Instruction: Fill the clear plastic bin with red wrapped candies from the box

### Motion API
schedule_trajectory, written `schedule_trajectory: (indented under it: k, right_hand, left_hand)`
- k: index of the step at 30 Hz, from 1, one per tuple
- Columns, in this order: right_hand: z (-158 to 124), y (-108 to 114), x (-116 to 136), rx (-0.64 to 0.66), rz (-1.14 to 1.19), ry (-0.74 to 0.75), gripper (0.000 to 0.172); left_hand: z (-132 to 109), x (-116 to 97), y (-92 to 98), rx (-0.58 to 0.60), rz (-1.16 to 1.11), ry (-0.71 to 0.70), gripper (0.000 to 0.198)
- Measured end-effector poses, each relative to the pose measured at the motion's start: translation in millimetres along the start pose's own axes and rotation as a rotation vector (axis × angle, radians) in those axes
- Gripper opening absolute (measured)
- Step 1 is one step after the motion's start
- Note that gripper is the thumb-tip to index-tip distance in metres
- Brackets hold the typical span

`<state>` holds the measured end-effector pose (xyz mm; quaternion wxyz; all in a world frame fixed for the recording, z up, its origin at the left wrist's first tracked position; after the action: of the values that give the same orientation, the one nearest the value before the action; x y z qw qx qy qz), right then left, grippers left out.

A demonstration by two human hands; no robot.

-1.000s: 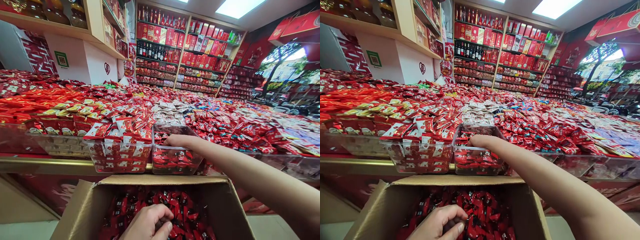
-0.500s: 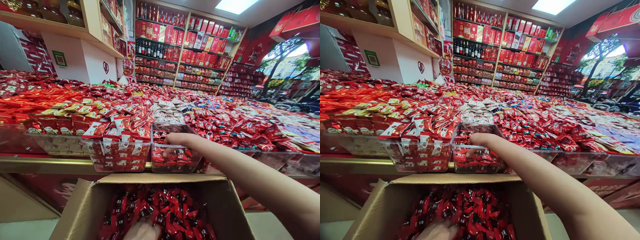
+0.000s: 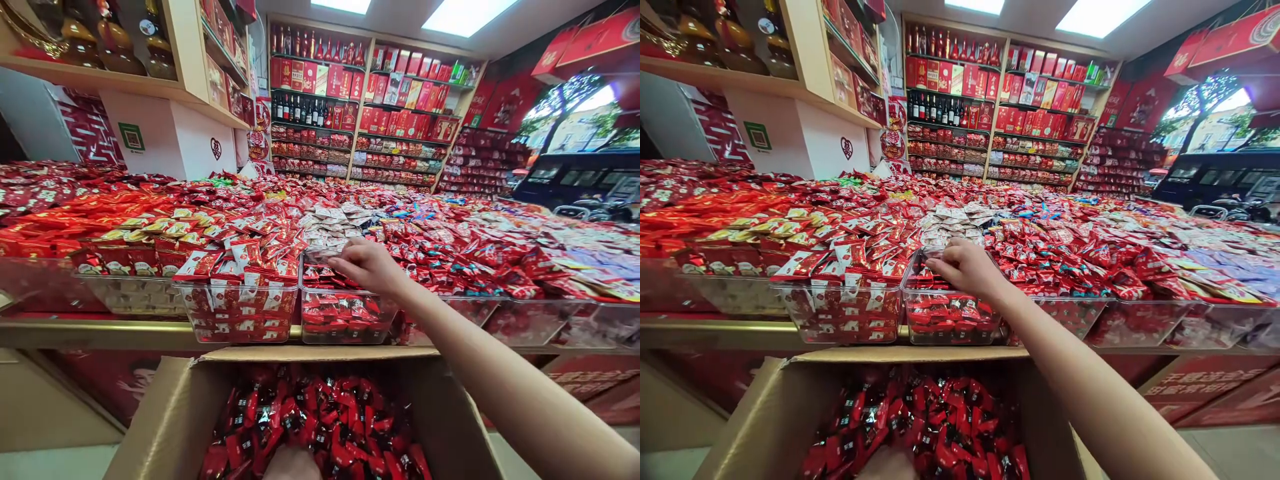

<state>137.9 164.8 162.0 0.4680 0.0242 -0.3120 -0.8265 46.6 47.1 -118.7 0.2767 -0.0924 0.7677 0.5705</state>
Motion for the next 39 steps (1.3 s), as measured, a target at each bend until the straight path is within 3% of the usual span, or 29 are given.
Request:
schedule_trajectory:
  k: [2, 3, 5, 7, 10, 14, 19, 23, 28, 30, 33, 39]
  right_hand:
    - [-31, 21, 20, -0.050, 0.126, -0.071, 0.036]
    - [-51, 23, 30, -0.005, 0.194, -0.110, 0.036]
    - [-97, 14, 41, 0.143, 0.268, -0.240, 0.030]
    - [-141, 1, 40, 0.228, 0.295, -0.433, 0.016]
    - [-184, -22, 37, 0.303, 0.408, -0.691, 0.039]
    - [-193, -37, 36, 0.262, 0.575, -0.852, 0.025]
    - [-195, -46, 37, 0.212, 0.845, -1.015, 0.032]
    - [-194, -41, 34, 0.161, 0.748, -0.900, 0.031]
    - [-177, -9, 44, -0.059, 0.334, -0.388, 0.032]
    - [-174, -1, 53, -0.102, 0.251, -0.253, 0.035]
    - [-170, 6, 64, -0.122, 0.161, -0.128, 0.031]
    - [-164, 15, 76, -0.182, 0.074, 0.020, 0.016]
  left_hand:
    - [-2, -13, 18.6, -0.037, -0.095, -0.052, 0.017]
    - [-3, -21, 29.5, -0.065, -0.151, -0.074, 0.012]
    - [-5, -37, 50.2, -0.110, -0.278, -0.095, 0.010]
    - [-5, -51, 67.3, -0.145, -0.472, -0.095, 0.021]
    - [-3, -58, 83.1, -0.200, -0.954, 0.003, 0.025]
    - [-5, -50, 81.9, -0.207, -1.102, 0.154, 0.031]
    - [-9, -52, 86.9, -0.234, -1.143, 0.163, 0.028]
    - [-11, -55, 88.8, -0.254, -1.262, 0.175, 0.024]
    - [-15, -55, 84.3, -0.152, -1.361, 0.224, 0.036]
    - [-16, -52, 85.3, -0.175, -1.326, 0.253, 0.035]
    - [-16, -51, 90.2, -0.238, -1.350, 0.264, 0.032]
    - [-14, -58, 95.2, -0.204, -1.474, 0.190, 0.042]
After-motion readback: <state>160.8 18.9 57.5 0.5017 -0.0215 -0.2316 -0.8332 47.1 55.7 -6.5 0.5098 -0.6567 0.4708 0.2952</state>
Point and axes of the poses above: each hand's wrist, its own z-axis towards the middle knuckle, its own y-axis out of the back of the hand, x = y × z, the point moved 8 cm from there along z, towards the middle knuckle, and after that the axes turned 14 degrees about -x, right-handed, at the moved point
